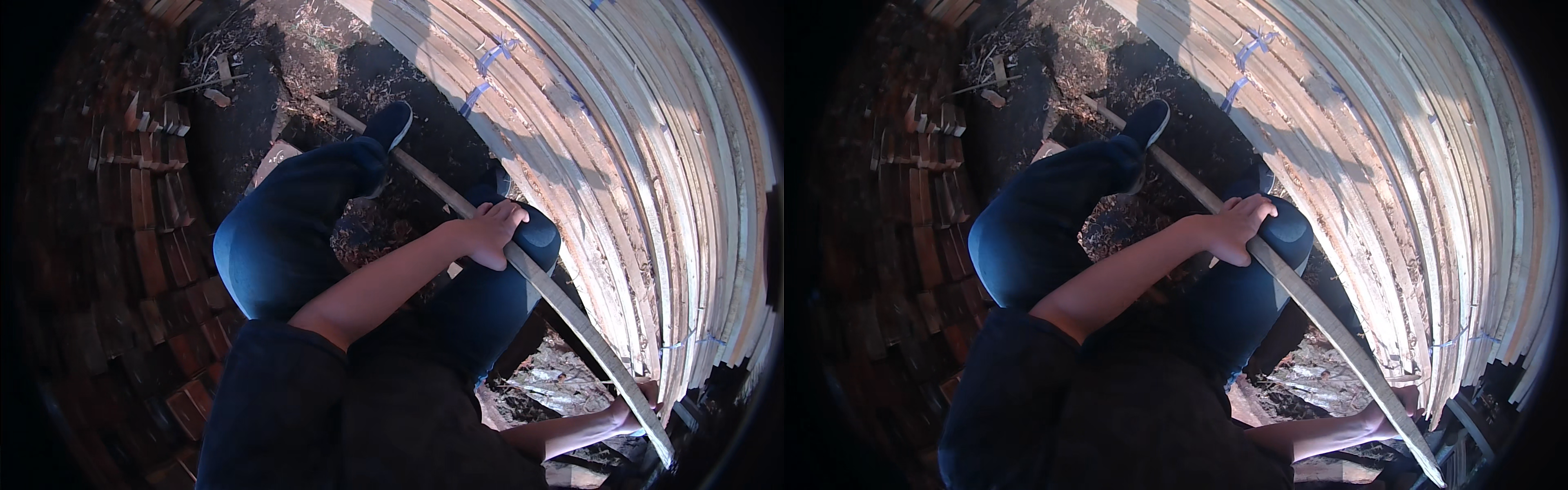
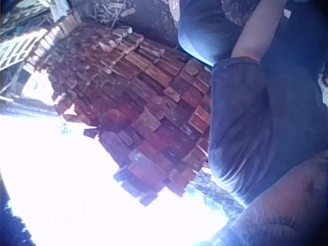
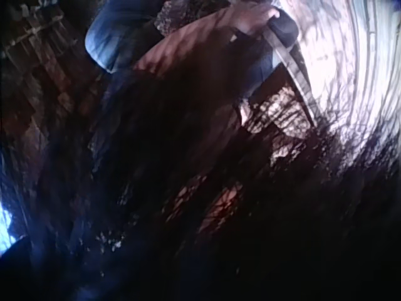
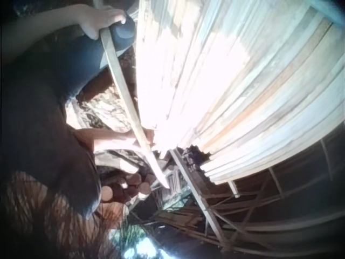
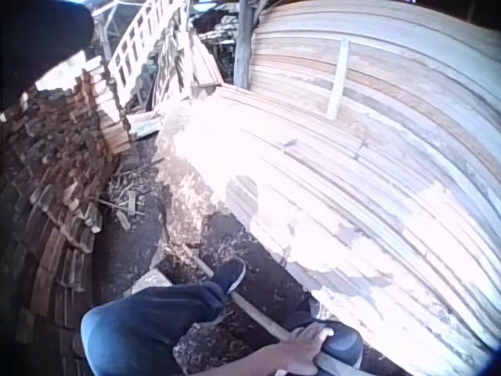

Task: The person sits on the ground and uses a curved knife to shave thin strips from a long wooden stick. They hold the stick with their left hand and scrape along its length with the knife in their right hand, creating wood shavings that fall to the ground.

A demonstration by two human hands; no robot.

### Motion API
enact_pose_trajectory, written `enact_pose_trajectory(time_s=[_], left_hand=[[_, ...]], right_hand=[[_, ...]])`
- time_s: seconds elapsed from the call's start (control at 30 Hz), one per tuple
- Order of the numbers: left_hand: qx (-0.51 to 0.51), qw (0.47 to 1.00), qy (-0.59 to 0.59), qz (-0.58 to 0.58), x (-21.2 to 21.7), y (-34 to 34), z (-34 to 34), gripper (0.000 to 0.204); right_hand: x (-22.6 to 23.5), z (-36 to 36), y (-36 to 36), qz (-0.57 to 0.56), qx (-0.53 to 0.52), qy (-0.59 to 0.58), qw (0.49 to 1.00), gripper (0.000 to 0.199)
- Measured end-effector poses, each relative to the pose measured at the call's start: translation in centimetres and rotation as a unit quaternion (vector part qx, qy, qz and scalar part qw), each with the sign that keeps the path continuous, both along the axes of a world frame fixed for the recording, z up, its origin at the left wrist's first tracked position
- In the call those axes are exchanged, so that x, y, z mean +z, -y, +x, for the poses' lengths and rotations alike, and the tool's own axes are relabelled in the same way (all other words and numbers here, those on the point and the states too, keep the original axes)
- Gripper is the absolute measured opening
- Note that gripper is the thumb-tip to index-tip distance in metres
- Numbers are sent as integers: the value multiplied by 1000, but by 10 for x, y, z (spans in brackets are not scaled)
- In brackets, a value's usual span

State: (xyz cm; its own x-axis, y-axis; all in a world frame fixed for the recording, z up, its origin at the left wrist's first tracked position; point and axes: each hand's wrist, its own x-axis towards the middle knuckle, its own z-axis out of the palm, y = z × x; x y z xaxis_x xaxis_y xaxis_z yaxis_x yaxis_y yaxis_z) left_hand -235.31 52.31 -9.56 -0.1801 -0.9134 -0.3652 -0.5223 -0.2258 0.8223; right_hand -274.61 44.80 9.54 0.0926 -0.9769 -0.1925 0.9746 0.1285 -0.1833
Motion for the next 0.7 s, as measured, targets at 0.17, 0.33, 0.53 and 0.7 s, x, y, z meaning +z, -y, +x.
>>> enact_pose_trajectory(time_s=[0.17,0.33,0.53,0.7], left_hand=[[-16,997,-55,43,8,7,6,105],[-29,992,-109,49,-8,9,17,108],[-59,990,-113,57,-2,12,22,111],[-90,987,-90,95,10,16,26,112]], right_hand=[[-1,-20,5,-34,2,-63,997,23],[18,5,5,4,63,-59,996,20],[17,-25,8,2,-9,-57,998,8],[11,-36,17,13,-5,-72,997,13]])
